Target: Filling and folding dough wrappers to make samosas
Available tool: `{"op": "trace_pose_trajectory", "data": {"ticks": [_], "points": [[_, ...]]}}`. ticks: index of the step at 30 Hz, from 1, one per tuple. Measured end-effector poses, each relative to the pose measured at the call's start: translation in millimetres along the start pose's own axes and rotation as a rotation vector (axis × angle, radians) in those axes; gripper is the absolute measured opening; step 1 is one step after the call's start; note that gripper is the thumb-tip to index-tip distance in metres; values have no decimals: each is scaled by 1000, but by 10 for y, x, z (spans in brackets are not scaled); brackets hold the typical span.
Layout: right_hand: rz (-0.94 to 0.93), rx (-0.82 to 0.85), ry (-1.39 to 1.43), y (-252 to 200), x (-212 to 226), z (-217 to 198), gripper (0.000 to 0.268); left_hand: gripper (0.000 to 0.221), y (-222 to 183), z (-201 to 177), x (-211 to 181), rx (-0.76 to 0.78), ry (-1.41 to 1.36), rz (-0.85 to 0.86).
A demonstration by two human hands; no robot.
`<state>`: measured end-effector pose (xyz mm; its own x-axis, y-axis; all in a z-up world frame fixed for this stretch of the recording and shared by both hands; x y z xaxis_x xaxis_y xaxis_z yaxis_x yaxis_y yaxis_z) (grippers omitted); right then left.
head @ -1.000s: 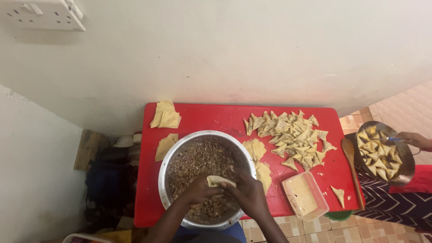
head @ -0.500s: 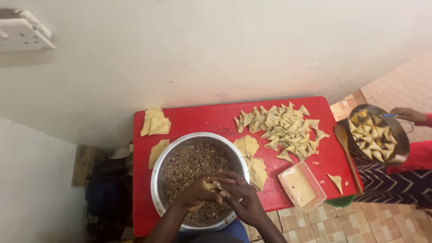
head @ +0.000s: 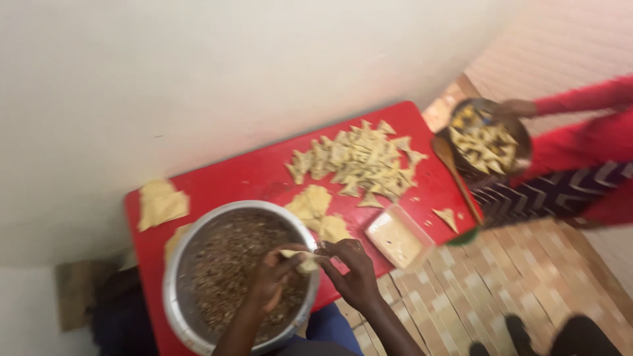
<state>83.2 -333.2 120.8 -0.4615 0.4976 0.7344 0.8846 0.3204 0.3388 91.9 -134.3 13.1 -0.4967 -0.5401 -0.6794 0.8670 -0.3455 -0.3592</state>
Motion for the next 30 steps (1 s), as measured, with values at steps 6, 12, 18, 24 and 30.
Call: {"op": "trace_pose_trajectory", "data": {"ticks": [6,12,18,24,30], "points": [[504,42,-186,-804,-1270,-715,30,38,171,-111,246,-102,38,-44],[797,519,-729,-1923,-2396,-915,48,36,420,170,321,-235,-201,55],[678,580,-735,-1739,-2571,-836,47,49,602,881,128,-170,-139,1],[504,543,-792,-2009,-3023,-677,28,26,674,1080,203,-110,-105,69],[813,6,-312,-1640,-2597,-972,54,43,519,1003,111,-165,-268,23]]}}
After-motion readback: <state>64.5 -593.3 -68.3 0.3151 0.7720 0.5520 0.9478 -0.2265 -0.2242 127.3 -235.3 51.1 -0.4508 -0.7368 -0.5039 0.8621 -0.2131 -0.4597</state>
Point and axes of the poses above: each hand's wrist, its own y-axis towards the middle knuckle, its own z-axis out of the palm, x = y × z, the point moved 3 cm from there along y, towards the middle knuckle, and after that the axes turned 12 degrees about x, right-handed, at the moved point
